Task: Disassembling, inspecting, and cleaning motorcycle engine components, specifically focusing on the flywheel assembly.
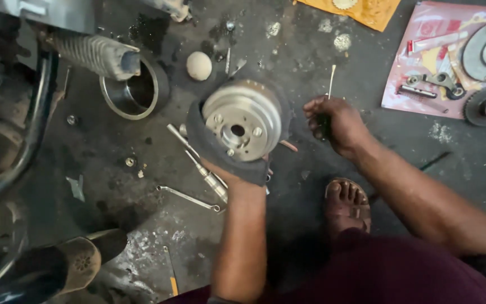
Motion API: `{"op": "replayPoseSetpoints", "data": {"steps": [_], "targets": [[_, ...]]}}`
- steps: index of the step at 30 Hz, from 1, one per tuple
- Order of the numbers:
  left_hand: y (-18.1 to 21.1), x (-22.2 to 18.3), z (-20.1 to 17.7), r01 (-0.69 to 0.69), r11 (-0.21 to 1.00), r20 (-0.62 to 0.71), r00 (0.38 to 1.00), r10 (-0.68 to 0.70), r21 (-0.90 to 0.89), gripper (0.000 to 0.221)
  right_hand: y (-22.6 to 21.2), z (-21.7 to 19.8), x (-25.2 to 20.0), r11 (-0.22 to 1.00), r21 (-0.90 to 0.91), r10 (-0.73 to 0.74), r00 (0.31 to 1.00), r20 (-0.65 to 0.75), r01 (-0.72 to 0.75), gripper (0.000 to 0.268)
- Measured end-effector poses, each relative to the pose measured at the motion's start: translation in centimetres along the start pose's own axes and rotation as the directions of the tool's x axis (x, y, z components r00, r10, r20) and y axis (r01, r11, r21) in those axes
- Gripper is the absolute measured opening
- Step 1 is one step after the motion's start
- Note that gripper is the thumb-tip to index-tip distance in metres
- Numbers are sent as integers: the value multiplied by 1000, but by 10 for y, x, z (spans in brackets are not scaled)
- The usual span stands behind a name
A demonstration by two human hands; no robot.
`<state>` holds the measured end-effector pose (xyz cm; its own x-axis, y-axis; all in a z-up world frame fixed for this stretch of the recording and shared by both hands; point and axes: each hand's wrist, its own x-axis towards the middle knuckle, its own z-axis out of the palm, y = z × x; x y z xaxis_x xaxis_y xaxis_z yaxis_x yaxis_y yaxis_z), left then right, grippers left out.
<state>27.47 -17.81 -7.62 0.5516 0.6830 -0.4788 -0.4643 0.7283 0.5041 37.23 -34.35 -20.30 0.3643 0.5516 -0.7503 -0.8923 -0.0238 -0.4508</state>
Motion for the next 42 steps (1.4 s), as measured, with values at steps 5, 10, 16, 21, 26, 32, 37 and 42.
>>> {"op": "replayPoseSetpoints", "data": {"steps": [5,10,16,21,26,32,37,42], "targets": [[0,-2,8,15,994,64,998,-8,-110,44,-23,20,-16,955,-166,-249,969,-1,245,18],[4,-9,-17,-30,998,48,998,32,-52,44,-25,10,-2,851,-434,-338,941,-19,297,21],[-27,1,-62,24,990,-41,999,-19,136,49,-10,-48,-16,420,-899,-430,900,-76,125,27],[-16,-6,-93,136,989,-186,972,-145,-62,50,-36,-126,3,102,-983,-745,667,27,153,28],[-31,-5,-61,146,989,-29,989,-145,17,46,-75,-130,-5,-8,-998,-726,686,46,59,30],[-41,-4,-47,-194,968,211,965,158,161,48,-95,-160,-48,396,-918,-749,591,-300,35,28],[-41,-4,-44,-337,817,137,941,310,468,46,-115,-67,-121,280,-914,-689,725,22,294,25],[-50,-6,-69,-205,935,51,979,199,289,45,-141,44,-179,-183,-873,-648,612,453,452,20]]}}
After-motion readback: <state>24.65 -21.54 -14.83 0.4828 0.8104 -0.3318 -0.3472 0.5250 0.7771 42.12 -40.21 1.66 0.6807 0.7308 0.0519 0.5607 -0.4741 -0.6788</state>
